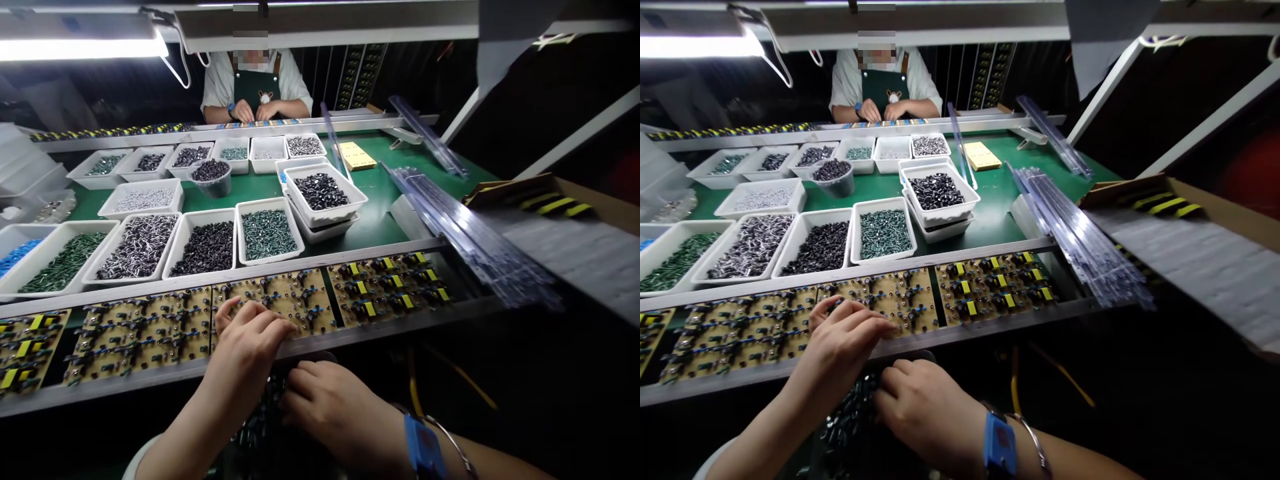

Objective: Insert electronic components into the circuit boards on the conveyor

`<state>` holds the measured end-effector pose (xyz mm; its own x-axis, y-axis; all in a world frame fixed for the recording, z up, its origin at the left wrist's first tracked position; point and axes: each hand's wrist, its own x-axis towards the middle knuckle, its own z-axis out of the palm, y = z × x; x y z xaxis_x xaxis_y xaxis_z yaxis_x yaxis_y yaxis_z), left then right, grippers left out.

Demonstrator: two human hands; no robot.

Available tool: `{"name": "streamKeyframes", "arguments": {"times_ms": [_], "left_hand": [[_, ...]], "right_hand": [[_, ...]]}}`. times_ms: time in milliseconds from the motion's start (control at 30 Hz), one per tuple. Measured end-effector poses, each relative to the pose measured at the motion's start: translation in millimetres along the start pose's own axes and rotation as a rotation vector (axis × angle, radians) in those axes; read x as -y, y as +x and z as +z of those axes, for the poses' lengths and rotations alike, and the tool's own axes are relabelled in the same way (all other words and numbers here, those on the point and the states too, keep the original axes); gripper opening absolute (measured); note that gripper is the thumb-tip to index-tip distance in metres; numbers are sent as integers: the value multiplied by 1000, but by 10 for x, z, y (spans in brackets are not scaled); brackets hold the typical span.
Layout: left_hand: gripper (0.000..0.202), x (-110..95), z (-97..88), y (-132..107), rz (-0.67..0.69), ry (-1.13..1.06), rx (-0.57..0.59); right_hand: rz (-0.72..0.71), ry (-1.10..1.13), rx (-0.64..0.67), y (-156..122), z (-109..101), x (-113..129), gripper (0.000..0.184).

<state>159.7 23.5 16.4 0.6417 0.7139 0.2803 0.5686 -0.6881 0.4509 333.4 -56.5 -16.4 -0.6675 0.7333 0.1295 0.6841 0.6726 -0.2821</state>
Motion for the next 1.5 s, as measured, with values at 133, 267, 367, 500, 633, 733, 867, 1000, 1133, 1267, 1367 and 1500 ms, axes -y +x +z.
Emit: {"name": "streamKeyframes", "arguments": {"times_ms": [133,267,367,500,633,733,867,1000,1133,1267,1367,1500], "left_hand": [[21,31,16,-4,24,2,24],[23,44,23,10,64,18,18],[24,36,12,20,100,44,43],[25,26,2,21,84,62,30],[25,34,23,18,82,45,18],[24,41,35,7,98,43,7],[28,19,11,-81,116,118,-93],[21,-56,34,-262,206,71,-33],[12,-143,197,-408,330,120,188],[14,-183,309,-454,386,194,206],[17,-179,294,-462,389,167,187],[25,-154,275,-477,374,142,149]], "right_hand": [[-13,33,-103,-28,60,-20,25],[-17,120,-206,-55,91,-29,20],[-21,183,-273,-82,75,-24,21],[103,315,-223,-89,9,16,27],[286,584,-111,-66,-61,42,22],[173,584,-182,-93,-94,-8,23],[110,501,-355,-201,-176,-146,26],[159,391,-360,-285,-255,-231,16],[255,403,-333,-296,-284,-235,11],[351,548,-254,-292,-399,-253,10],[348,622,-216,-309,-513,-327,24],[505,749,-264,-317,-601,-513,15]]}}
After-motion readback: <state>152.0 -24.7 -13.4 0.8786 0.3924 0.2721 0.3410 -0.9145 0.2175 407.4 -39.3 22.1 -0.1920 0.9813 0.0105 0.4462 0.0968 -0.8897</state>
